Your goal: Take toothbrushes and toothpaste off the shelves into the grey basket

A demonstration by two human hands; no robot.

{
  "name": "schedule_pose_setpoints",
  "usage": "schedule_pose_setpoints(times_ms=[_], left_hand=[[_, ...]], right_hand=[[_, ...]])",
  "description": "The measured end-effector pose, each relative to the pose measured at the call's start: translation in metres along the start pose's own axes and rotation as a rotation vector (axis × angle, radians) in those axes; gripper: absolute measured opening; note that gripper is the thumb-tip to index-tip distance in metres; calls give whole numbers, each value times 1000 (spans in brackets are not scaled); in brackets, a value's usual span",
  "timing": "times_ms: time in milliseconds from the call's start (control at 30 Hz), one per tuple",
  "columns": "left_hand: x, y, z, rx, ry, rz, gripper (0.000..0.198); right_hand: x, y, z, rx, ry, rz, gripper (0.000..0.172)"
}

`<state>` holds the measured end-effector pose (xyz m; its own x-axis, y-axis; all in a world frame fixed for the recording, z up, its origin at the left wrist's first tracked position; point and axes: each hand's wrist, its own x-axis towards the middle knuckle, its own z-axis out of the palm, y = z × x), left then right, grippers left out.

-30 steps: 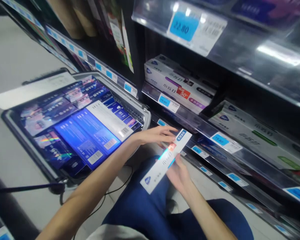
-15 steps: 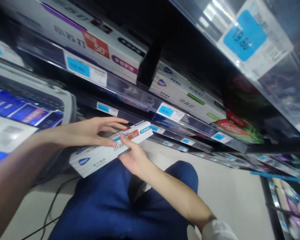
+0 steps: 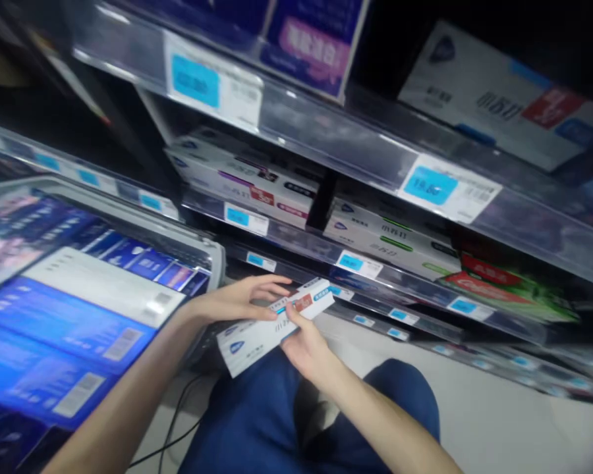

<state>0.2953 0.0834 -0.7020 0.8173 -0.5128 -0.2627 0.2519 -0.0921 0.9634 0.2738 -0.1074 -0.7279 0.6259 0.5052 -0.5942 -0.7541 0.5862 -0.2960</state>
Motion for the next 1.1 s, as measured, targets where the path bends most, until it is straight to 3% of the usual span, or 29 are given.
schedule_pose_setpoints(times_ms=[233, 400, 567, 733, 867, 1000, 1100], left_hand=[[-1, 1, -1, 7, -3, 54, 77], [-3, 3, -4, 98, -78, 71, 83], [2, 3, -3, 12, 17, 55, 70], [0, 6, -6, -124, 74, 33, 59], [-4, 9, -11, -195, 94, 64, 60], [-8, 11, -16, -210, 99, 80, 61], [-11, 13, -15, -203, 51, 83, 63]], right_hand=[[4, 2, -3, -33, -10, -23, 41], [8, 6, -1, -46, -21, -82, 43], [3, 1, 8, -73, -74, -105, 33], [0, 0, 15, -158, -120, -128, 58], [-9, 2, 17, -290, -200, -148, 64], [-9, -10, 15, -434, -198, -248, 48], [-4, -30, 6, -486, -84, -396, 41]])
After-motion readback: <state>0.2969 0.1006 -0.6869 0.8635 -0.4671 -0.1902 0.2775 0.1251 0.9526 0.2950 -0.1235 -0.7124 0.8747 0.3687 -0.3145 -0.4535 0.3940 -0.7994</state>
